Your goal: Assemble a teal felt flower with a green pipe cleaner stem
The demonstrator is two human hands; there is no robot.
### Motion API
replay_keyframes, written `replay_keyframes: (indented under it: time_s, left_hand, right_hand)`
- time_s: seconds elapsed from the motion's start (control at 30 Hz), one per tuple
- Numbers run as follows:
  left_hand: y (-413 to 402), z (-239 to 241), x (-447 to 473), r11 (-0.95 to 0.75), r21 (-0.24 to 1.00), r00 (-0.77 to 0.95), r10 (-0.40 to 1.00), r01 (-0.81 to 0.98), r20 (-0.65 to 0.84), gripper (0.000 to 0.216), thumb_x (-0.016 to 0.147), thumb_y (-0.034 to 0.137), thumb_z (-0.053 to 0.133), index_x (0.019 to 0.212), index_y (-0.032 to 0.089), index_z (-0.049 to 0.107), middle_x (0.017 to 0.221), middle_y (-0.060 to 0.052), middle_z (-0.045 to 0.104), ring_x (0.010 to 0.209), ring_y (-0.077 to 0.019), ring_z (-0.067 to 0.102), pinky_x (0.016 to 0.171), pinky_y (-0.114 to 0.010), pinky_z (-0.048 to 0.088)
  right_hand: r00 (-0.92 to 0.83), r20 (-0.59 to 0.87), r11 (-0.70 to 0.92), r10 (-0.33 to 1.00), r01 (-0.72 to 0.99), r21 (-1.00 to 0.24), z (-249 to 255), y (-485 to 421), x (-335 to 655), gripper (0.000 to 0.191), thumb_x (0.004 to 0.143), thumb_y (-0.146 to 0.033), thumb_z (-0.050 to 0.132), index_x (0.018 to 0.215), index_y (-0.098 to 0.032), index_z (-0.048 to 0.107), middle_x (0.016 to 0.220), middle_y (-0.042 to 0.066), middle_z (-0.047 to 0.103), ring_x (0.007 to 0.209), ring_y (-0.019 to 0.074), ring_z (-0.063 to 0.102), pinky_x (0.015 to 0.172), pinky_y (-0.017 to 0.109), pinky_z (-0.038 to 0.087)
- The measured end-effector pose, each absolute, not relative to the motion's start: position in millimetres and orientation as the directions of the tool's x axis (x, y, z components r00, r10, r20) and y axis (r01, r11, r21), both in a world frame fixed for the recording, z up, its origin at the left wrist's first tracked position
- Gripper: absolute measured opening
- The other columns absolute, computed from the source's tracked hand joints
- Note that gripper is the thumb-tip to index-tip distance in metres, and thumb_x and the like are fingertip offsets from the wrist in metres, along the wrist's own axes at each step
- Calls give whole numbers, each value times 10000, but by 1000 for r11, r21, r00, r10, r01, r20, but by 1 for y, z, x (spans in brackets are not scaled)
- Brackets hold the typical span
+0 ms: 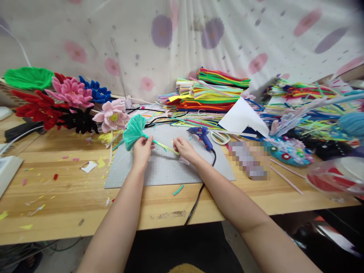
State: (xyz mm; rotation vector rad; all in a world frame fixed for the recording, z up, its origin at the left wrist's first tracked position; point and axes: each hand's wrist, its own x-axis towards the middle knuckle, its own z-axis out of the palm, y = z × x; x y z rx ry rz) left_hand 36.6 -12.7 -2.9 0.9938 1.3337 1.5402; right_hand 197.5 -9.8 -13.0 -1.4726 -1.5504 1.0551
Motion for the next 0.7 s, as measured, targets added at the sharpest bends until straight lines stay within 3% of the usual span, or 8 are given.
replay_keyframes:
  time_s: [0.1, 0.23, 0.33, 0.43, 0.57, 0.7]
  left_hand:
    - [-14, -2, 38, -49, 990, -292, 956, -134, 7, 354, 543, 429, 690, 553, 152, 469, 526, 39, 483, 502, -85, 531, 462, -208, 482]
    - [-14, -3, 40, 6, 995, -315, 948, -104, -39, 361, 542, 436, 696, 547, 152, 473, 499, 33, 489, 469, -83, 511, 436, -205, 466]
    - [-14, -4, 42, 37, 996, -338, 939, -82, -63, 361, 540, 441, 701, 561, 154, 484, 500, 30, 493, 464, -92, 514, 427, -212, 457]
    - [-14, -6, 43, 35, 995, -332, 941, -92, -64, 367, 548, 448, 699, 561, 158, 473, 500, 33, 490, 456, -87, 496, 428, -215, 446]
    - [-16, -5, 46, 15, 992, -308, 950, -126, -54, 377, 559, 472, 687, 603, 159, 483, 544, 35, 495, 487, -90, 510, 444, -219, 448]
    - [-19, -3, 49, 43, 983, -197, 977, -180, -79, 351, 605, 456, 659, 725, 147, 544, 681, -8, 593, 565, -103, 572, 509, -228, 471]
  right_hand:
    - [-72, 11, 40, 997, 416, -909, -17, -10, 198, 210, 773, -331, 489, 628, -184, 452, 566, -41, 524, 537, 87, 469, 543, 216, 357]
    - [-103, -15, 8, 995, 216, -976, -12, -15, 194, 183, 729, -331, 558, 702, -178, 461, 617, -40, 548, 559, 81, 514, 555, 214, 413]
    - [-213, -13, 9, 977, 100, -995, -8, -20, 191, 211, 734, -361, 566, 817, -178, 501, 681, -32, 575, 577, 73, 540, 536, 198, 440]
    - [-353, -37, 19, 935, 156, -988, -8, -23, 189, 220, 714, -368, 601, 775, -163, 552, 645, -26, 581, 506, 55, 504, 467, 173, 410]
    - [-365, -120, -93, 923, 90, -992, -13, -21, 187, 225, 729, -368, 586, 701, -145, 567, 548, -39, 541, 438, 37, 456, 433, 163, 384]
    - [-383, -187, -214, 905, -28, -976, -16, -21, 184, 222, 722, -356, 600, 679, -143, 558, 501, -58, 505, 409, 28, 431, 410, 149, 359]
